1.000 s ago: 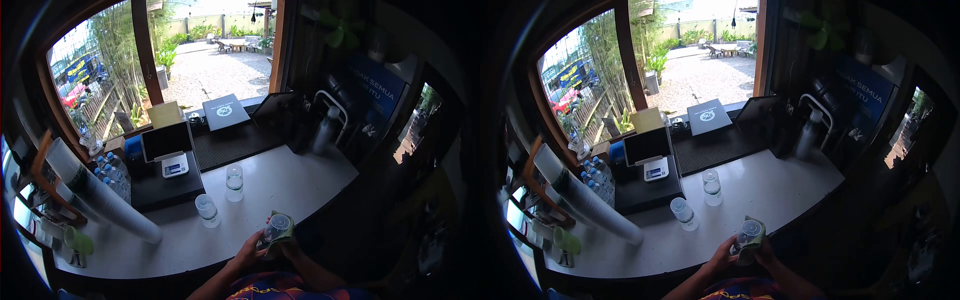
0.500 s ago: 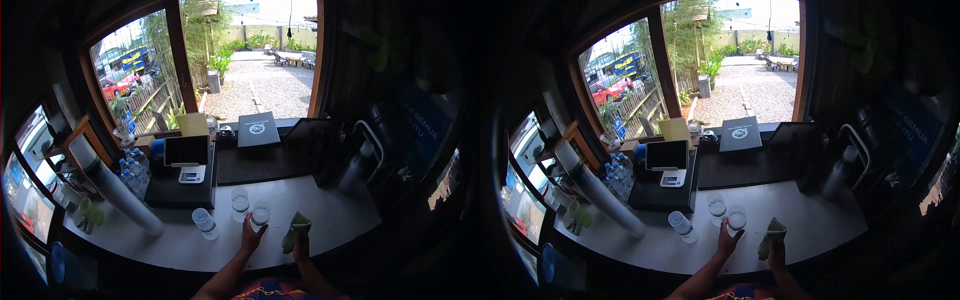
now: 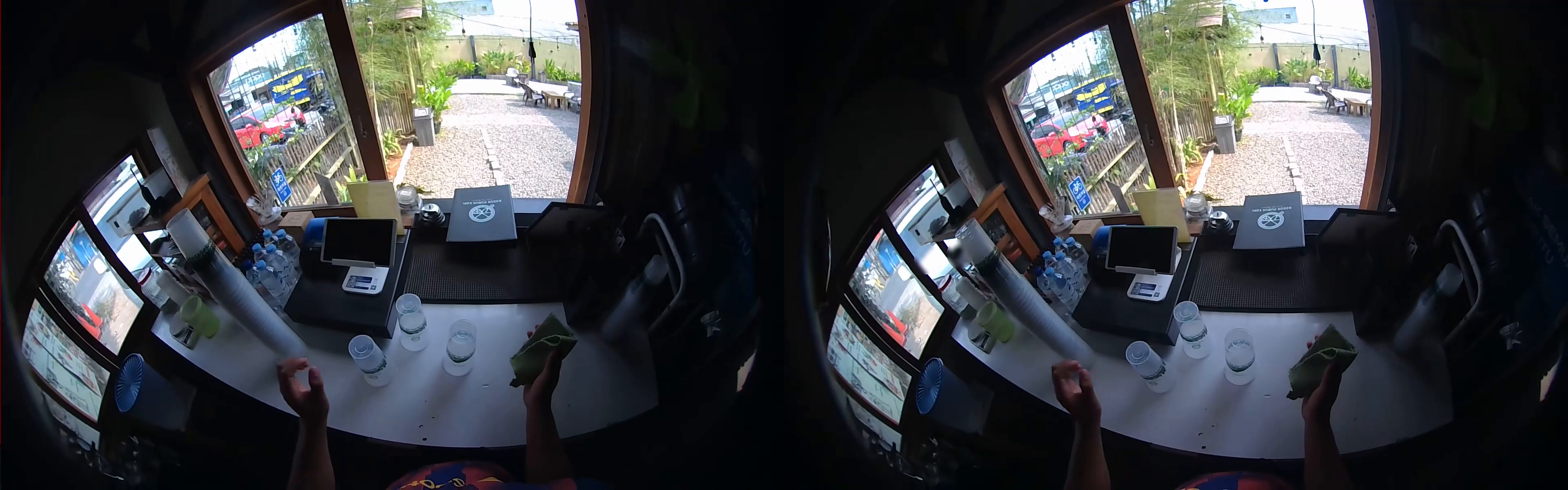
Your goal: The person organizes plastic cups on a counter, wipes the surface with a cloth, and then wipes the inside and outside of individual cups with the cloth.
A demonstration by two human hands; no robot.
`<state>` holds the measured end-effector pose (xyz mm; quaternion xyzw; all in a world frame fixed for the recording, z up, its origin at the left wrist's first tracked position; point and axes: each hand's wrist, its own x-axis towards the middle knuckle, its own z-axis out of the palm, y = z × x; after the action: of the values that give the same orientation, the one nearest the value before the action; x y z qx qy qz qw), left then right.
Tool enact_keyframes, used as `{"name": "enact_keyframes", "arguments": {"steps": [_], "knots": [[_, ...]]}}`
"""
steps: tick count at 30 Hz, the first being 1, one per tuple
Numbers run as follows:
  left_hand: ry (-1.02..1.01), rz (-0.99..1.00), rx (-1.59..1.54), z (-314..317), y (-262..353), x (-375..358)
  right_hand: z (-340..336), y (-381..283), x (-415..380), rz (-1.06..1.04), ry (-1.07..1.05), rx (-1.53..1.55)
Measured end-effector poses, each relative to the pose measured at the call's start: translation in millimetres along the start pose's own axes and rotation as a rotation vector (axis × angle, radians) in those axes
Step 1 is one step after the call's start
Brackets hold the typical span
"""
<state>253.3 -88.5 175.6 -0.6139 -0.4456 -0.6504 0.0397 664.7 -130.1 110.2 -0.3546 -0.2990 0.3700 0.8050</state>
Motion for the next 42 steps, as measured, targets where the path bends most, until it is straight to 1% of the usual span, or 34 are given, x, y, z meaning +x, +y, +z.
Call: {"name": "enact_keyframes", "arguments": {"steps": [2, 3, 5, 6, 8, 9, 10, 11, 14, 16, 18, 20, 22, 24, 25, 28, 29, 30, 31, 32, 33, 34, 35, 36, 37, 38, 39, 40, 42], "knots": [[0.223, 0.099, 0.238, -33.2, -37.8, 70.6, 20.3, -3.0, -3.2, 0.059, -0.019, 0.097], [0.276, 0.085, 0.416, -45.4, -52.2, 106.1, 29.9, -5.1, -8.2, 0.094, -0.017, 0.106], [0.323, 0.085, 0.465, -57.0, -86.0, 167.3, 40.8, 2.7, -20.3, 0.060, -0.053, 0.118], [0.284, 0.050, 0.348, -60.0, -108.0, 188.7, 45.6, 6.0, -26.9, 0.036, -0.066, 0.114], [0.214, -0.022, 0.162, -66.6, -177.7, 227.4, 56.7, 7.0, -43.5, 0.053, -0.064, 0.105], [0.037, -0.043, 0.045, -67.0, -177.5, 240.2, 59.6, 6.9, -52.5, 0.061, -0.061, 0.098], [-0.142, -0.062, -0.070, -67.8, -162.9, 252.7, 60.6, 7.6, -61.0, 0.076, -0.046, 0.101], [-0.133, -0.104, -0.038, -68.0, -146.8, 257.0, 61.3, 8.8, -69.5, 0.091, -0.032, 0.104], [-0.157, -0.040, -0.019, -71.4, -159.1, 281.6, 62.8, 9.7, -93.7, 0.085, 0.018, 0.095], [-0.046, 0.031, -0.099, -71.6, -132.7, 302.2, 60.1, 10.2, -107.6, 0.052, 0.057, 0.072], [0.218, 0.050, 0.112, -71.9, -137.6, 341.5, 56.4, 10.5, -120.1, 0.014, 0.102, 0.054], [0.279, 0.099, 0.167, -73.3, -113.6, 381.1, 54.8, 7.6, -135.4, 0.010, 0.169, 0.016], [0.341, 0.258, 0.269, -77.6, -96.4, 421.1, 42.9, 15.0, -148.2, -0.010, 0.200, -0.036], [0.431, 0.288, 0.249, -74.7, -37.9, 425.0, 37.5, 13.1, -157.3, -0.003, 0.208, -0.065], [0.468, 0.308, 0.281, -70.4, -15.8, 418.5, 43.6, 10.0, -161.1, -0.010, 0.238, -0.070], [0.192, 0.283, -0.059, -35.9, 23.0, 343.2, 56.4, -4.4, -174.1, -0.021, 0.143, -0.325], [0.018, 0.324, -0.100, -18.5, 19.5, 304.9, 55.4, 5.5, -175.3, -0.101, 0.128, -0.436], [-0.145, 0.276, -0.564, 11.5, 38.0, 254.3, 63.2, 3.2, -174.5, -0.045, 0.075, -0.332], [-0.340, 0.156, -0.737, 32.4, 53.5, 201.1, 75.8, -1.8, -169.1, -0.210, -0.015, -0.524], [-0.521, 0.093, -0.773, 53.2, 59.8, 148.9, 86.6, -6.3, -161.9, -0.380, -0.107, -0.716], [-0.711, 0.059, -0.755, 69.2, 61.8, 96.9, 89.3, -8.3, -155.4, -0.527, -0.185, -0.739], [-0.832, 0.083, -0.722, 86.9, 54.7, 45.7, 90.9, -11.5, -148.0, -0.677, -0.269, -0.763], [-0.915, -0.051, -0.864, 98.3, 61.4, -3.0, 100.7, -19.4, -145.4, -0.702, -0.213, -0.871], [-0.976, -0.145, -0.949, 99.4, 74.2, -44.3, 108.5, -23.4, -142.8, -0.622, -0.129, -0.985], [-0.980, -0.233, -0.986, 98.8, 83.1, -91.8, 115.1, -26.5, -140.2, -0.537, -0.041, -1.096], [-0.983, -0.323, -1.022, 99.2, 90.2, -120.0, 115.8, -29.5, -135.8, -0.449, 0.049, -1.202], [-1.110, -0.353, -0.958, 87.7, 102.3, -113.8, 98.2, -21.6, -131.4, -0.137, 0.062, -0.428], [-1.232, -0.383, -0.888, 77.8, 111.9, -107.4, 86.1, -13.5, -137.0, -0.093, 0.038, -0.389], [-1.366, -0.481, -0.888, 78.5, 103.3, -137.2, 65.7, 1.1, -151.3, -0.001, -0.010, -0.308]]}}
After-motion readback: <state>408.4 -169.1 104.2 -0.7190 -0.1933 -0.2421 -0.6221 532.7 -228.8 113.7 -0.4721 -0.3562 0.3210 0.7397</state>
